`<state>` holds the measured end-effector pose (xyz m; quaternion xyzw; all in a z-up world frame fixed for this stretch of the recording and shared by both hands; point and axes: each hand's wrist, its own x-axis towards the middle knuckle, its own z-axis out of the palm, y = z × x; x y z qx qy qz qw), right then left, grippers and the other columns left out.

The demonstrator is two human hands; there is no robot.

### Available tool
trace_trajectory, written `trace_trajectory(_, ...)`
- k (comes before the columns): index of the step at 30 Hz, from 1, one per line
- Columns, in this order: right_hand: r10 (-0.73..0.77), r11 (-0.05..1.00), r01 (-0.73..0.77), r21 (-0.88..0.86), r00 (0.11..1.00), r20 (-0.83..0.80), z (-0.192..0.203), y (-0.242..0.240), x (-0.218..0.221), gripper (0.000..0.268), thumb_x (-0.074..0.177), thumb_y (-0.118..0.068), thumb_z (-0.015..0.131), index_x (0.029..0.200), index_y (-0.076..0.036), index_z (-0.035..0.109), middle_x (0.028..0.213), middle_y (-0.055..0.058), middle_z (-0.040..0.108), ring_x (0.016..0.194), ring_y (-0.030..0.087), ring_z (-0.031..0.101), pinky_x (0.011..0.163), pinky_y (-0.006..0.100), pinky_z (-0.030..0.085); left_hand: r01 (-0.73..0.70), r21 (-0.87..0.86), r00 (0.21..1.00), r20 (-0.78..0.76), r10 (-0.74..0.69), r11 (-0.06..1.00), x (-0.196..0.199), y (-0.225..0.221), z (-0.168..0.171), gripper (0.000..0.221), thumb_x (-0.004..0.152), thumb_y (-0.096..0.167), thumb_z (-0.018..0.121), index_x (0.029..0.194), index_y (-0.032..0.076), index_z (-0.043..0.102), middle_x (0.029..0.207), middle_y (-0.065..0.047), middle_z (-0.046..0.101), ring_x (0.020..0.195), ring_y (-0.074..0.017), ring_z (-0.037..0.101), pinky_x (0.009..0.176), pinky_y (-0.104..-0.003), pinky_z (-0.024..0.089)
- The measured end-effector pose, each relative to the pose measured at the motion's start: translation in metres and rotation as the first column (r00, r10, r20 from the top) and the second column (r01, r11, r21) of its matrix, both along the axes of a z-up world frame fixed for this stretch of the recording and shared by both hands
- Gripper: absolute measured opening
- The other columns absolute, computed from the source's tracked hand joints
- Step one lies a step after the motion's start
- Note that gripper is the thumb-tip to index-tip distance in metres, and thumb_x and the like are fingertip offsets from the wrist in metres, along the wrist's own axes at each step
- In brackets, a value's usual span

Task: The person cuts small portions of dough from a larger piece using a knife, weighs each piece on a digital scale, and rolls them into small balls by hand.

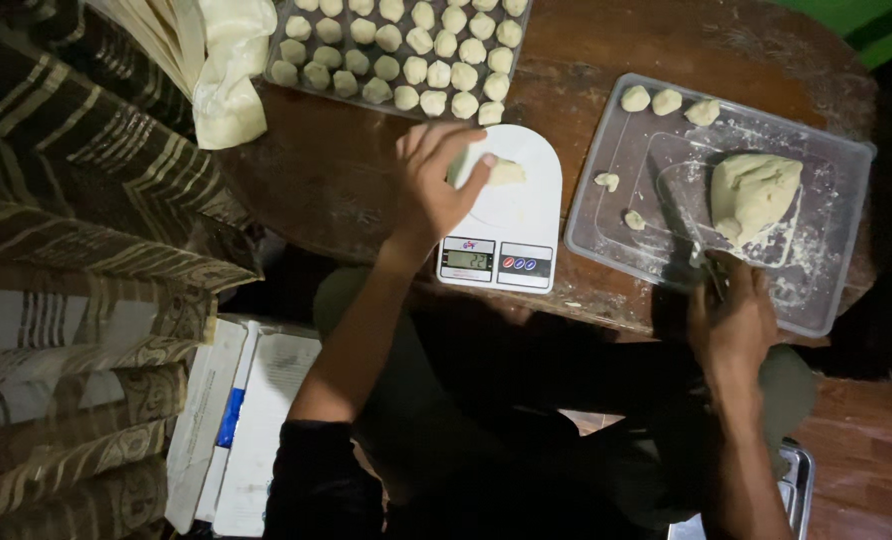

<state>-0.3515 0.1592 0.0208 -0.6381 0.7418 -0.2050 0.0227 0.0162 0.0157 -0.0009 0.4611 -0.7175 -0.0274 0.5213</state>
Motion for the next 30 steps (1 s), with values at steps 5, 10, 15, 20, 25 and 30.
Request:
trace_trajectory(5, 0.067, 0.997, -0.067, -0.029, 0.998, 0.005, -0.002, -0.004, 0.003, 0.028, 0.105, -0.005, 0.071, 0.133, -0.004, 0.067, 0.113, 0.021, 0.061, 0.094, 0.035, 0.058, 0.063, 0.047, 0.049, 0.007, 0.069, 0.98, 0.2, -0.02, 0.998, -0.005, 0.013, 0.009, 0.034, 0.091, 0.038, 0.075, 0.117, 0.015, 0.076, 0.111, -0.002, 0.066, 0.104, -0.0261, 0.052, 0.088, -0.044, 0.037)
trace_trajectory(10, 0.108, 0.991, -0.107, -0.079, 0.994, 0.001, -0.008, -0.005, 0.0, 0.022, 0.108, -0.008, 0.066, 0.128, -0.001, 0.072, 0.111, 0.024, 0.06, 0.098, 0.044, 0.056, 0.07, 0.056, 0.047, 0.028, 0.052, 0.976, 0.216, -0.038, 0.998, -0.008, 0.012, 0.009, 0.02, 0.088, 0.027, 0.077, 0.104, 0.016, 0.076, 0.106, -0.002, 0.062, 0.102, -0.0272, 0.051, 0.09, -0.047, 0.038)
trace_trajectory(15, 0.075, 0.991, -0.08, -0.103, 0.996, -0.046, -0.01, -0.007, 0.001, 0.019, 0.108, -0.015, 0.068, 0.121, -0.003, 0.075, 0.112, 0.022, 0.066, 0.103, 0.044, 0.06, 0.08, 0.055, 0.049, 0.057, 0.063, 0.959, 0.276, -0.072, 0.996, -0.007, 0.008, 0.006, 0.015, 0.091, 0.027, 0.074, 0.101, 0.018, 0.067, 0.102, 0.003, 0.066, 0.101, -0.0263, 0.053, 0.092, -0.045, 0.036)
trace_trajectory(20, 0.084, 0.989, -0.088, -0.122, 0.996, -0.043, -0.011, 0.001, -0.004, 0.025, 0.109, -0.022, 0.068, 0.125, -0.004, 0.074, 0.116, 0.025, 0.064, 0.107, 0.047, 0.058, 0.09, 0.056, 0.044, 0.041, -0.004, 0.975, 0.217, -0.039, 0.999, -0.011, 0.016, 0.026, 0.017, 0.092, 0.021, 0.074, 0.106, 0.015, 0.065, 0.105, 0.0, 0.068, 0.097, -0.0256, 0.054, 0.086, -0.043, 0.037)
trace_trajectory(25, 0.097, 0.983, -0.105, -0.152, 0.993, -0.063, -0.014, 0.004, -0.011, 0.022, 0.109, -0.018, 0.07, 0.126, -0.003, 0.072, 0.127, 0.023, 0.065, 0.11, 0.045, 0.056, 0.088, 0.056, 0.045, -0.004, -0.076, 0.997, 0.074, 0.009, 0.997, -0.014, 0.02, 0.034, 0.013, 0.096, 0.017, 0.071, 0.107, 0.014, 0.067, 0.106, -0.002, 0.069, 0.101, -0.0265, 0.059, 0.09, -0.041, 0.041)
trace_trajectory(30, 0.096, 0.982, -0.107, -0.154, 0.993, -0.074, -0.015, 0.002, -0.014, 0.026, 0.106, -0.017, 0.072, 0.128, -0.004, 0.074, 0.122, 0.025, 0.064, 0.105, 0.047, 0.058, 0.097, 0.055, 0.04, -0.005, -0.08, 0.998, 0.067, 0.01, 0.997, -0.013, 0.019, 0.034, 0.012, 0.095, 0.018, 0.07, 0.106, 0.015, 0.068, 0.105, -0.002, 0.07, 0.099, -0.0276, 0.059, 0.089, -0.042, 0.041)
